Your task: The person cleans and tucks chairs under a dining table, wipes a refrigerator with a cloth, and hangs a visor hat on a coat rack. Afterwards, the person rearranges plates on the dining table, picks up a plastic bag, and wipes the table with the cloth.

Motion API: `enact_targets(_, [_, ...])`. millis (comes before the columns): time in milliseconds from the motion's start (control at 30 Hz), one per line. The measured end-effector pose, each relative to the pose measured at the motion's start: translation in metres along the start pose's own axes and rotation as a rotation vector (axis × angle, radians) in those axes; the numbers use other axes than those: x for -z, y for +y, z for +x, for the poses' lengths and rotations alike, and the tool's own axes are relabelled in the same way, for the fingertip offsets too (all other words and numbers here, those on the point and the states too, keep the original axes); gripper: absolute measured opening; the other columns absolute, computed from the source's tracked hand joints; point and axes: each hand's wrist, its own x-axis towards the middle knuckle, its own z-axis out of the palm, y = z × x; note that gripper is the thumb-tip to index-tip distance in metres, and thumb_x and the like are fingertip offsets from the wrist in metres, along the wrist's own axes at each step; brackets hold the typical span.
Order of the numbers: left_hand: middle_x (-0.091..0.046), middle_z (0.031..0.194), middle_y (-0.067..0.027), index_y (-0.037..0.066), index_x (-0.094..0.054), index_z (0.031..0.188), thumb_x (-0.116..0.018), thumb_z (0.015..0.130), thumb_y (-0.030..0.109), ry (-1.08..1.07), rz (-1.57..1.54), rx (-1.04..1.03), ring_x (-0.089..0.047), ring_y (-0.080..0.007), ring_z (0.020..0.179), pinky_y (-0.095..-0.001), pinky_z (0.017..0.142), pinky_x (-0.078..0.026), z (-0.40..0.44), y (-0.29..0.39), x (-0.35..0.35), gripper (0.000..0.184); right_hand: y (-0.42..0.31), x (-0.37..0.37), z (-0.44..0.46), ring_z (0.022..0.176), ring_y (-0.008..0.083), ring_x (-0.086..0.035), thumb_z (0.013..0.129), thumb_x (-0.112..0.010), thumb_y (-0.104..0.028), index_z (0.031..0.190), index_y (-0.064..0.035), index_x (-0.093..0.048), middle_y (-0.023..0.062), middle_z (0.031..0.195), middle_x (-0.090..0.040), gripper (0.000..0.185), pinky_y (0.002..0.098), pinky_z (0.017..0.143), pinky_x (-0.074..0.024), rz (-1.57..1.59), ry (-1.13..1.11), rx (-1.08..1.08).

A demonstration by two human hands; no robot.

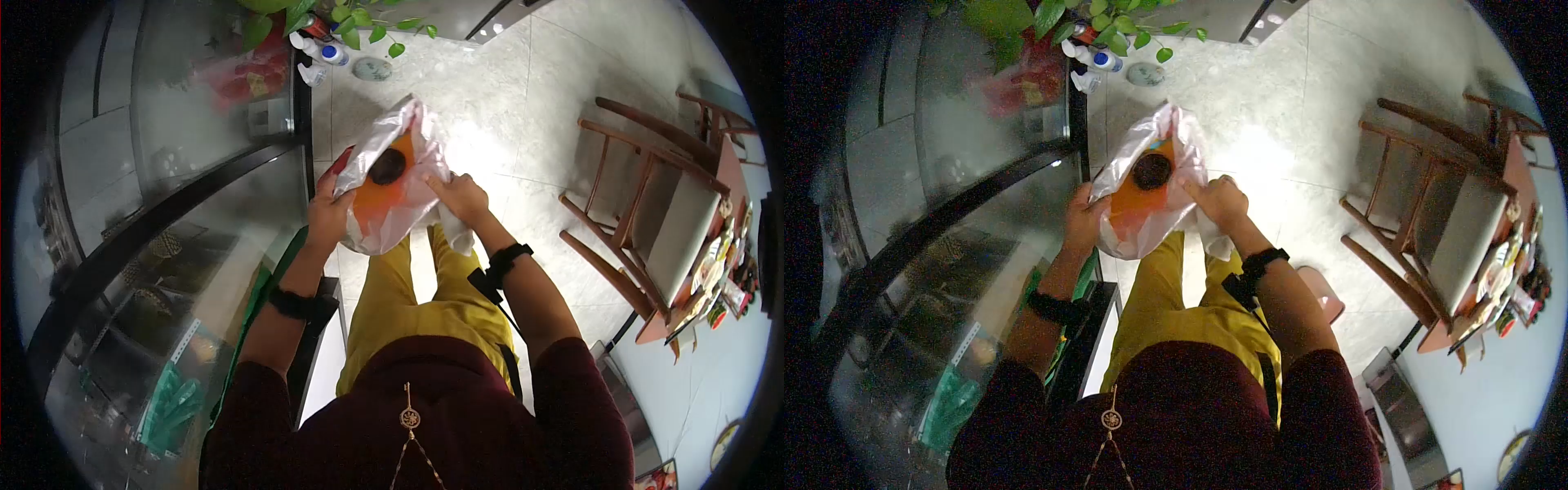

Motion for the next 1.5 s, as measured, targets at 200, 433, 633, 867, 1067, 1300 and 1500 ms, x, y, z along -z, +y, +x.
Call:
enact_targets(200, [-0.062,0.101,-0.019,0.001,-0.051,0.118,-0.063,0.078,0.022,-0.144,0.081,0.025,-0.061,-0.0294,0.092,-0.0332,0.078,-0.046,-0.003,0.064,0.009,0.046,0.026,0.018,-0.026,0.093,0.035,-0.059,0.084,-0.047,-0.046,0.102,0.0036,-0.058,0.0215,0.1,-0.06,0.054,0.04,0.078,-0.0496,0.22,-0.026,-0.084])
enact_targets(433, [-0.058,0.112,-0.0242,-0.004,-0.048,0.121,-0.062,0.079,0.022,-0.031,0.171,-0.091,-0.059,-0.0302,0.102,-0.0333,0.086,-0.044,0.021,0.105,0.014,0.052,0.032,0.053,-0.097,0.088,0.0347,-0.06,0.082,-0.052,-0.038,0.088,0.0033,-0.06,0.0189,0.101,-0.059,0.042,0.0421,0.078,-0.0477,0.217,0.258,0.058])
enact_targets(633, [-0.057,0.114,-0.0248,-0.004,-0.049,0.121,-0.06,0.07,0.033,-0.102,0.453,-0.163,-0.055,-0.0355,0.106,-0.0361,0.091,-0.042,0.054,0.131,0.01,0.063,0.036,0.078,-0.124,0.09,0.0354,-0.057,0.082,-0.053,-0.036,0.087,0.004,-0.061,0.0197,0.1,-0.057,0.041,0.04,0.08,-0.0458,0.394,0.398,0.15])
enact_targets(867, [-0.048,0.125,-0.0224,-0.01,-0.03,0.132,-0.082,0.061,0.034,-0.425,0.035,0.142,-0.047,-0.0284,0.117,-0.0352,0.098,-0.036,0.057,0.204,-0.048,0.098,0.067,0.095,-0.161,0.093,0.0344,-0.057,0.08,-0.056,-0.034,0.09,0.0048,-0.061,0.0203,0.105,-0.056,0.04,0.0398,0.082,-0.0453,0.416,0.511,0.106])
enact_targets(1067, [-0.05,0.122,-0.02,-0.01,-0.033,0.129,-0.078,0.068,0.028,-0.72,-0.001,0.105,-0.052,-0.0258,0.11,-0.0349,0.093,-0.04,0.056,0.262,-0.082,0.084,0.087,0.108,-0.187,0.089,0.0347,-0.057,0.081,-0.058,-0.033,0.076,0.0076,-0.06,0.019,0.102,-0.056,0.041,0.0403,0.077,-0.0457,0.367,0.561,0.122])
enact_targets(1300, [-0.061,0.099,-0.0144,-0.008,-0.055,0.108,-0.066,0.079,0.018,-0.52,-0.273,-0.051,-0.061,-0.0223,0.086,-0.0326,0.074,-0.049,0.085,0.241,-0.108,0.041,0.089,0.101,-0.235,0.085,0.0357,-0.058,0.08,-0.057,-0.033,0.079,0.0068,-0.061,0.019,0.102,-0.057,0.04,0.0416,0.076,-0.0462,0.388,0.564,-0.078])
enact_targets(1500, [-0.062,0.091,-0.0154,-0.008,-0.057,0.099,-0.068,0.076,0.012,-0.5,-0.492,-0.095,-0.061,-0.0222,0.077,-0.0351,0.066,-0.05,0.07,0.287,-0.113,0.032,0.093,0.085,-0.263,0.088,0.0342,-0.059,0.08,-0.052,-0.033,0.083,-0.0007,-0.062,0.0175,0.098,-0.06,0.034,0.0424,0.077,-0.0475,0.33,0.625,-0.463])
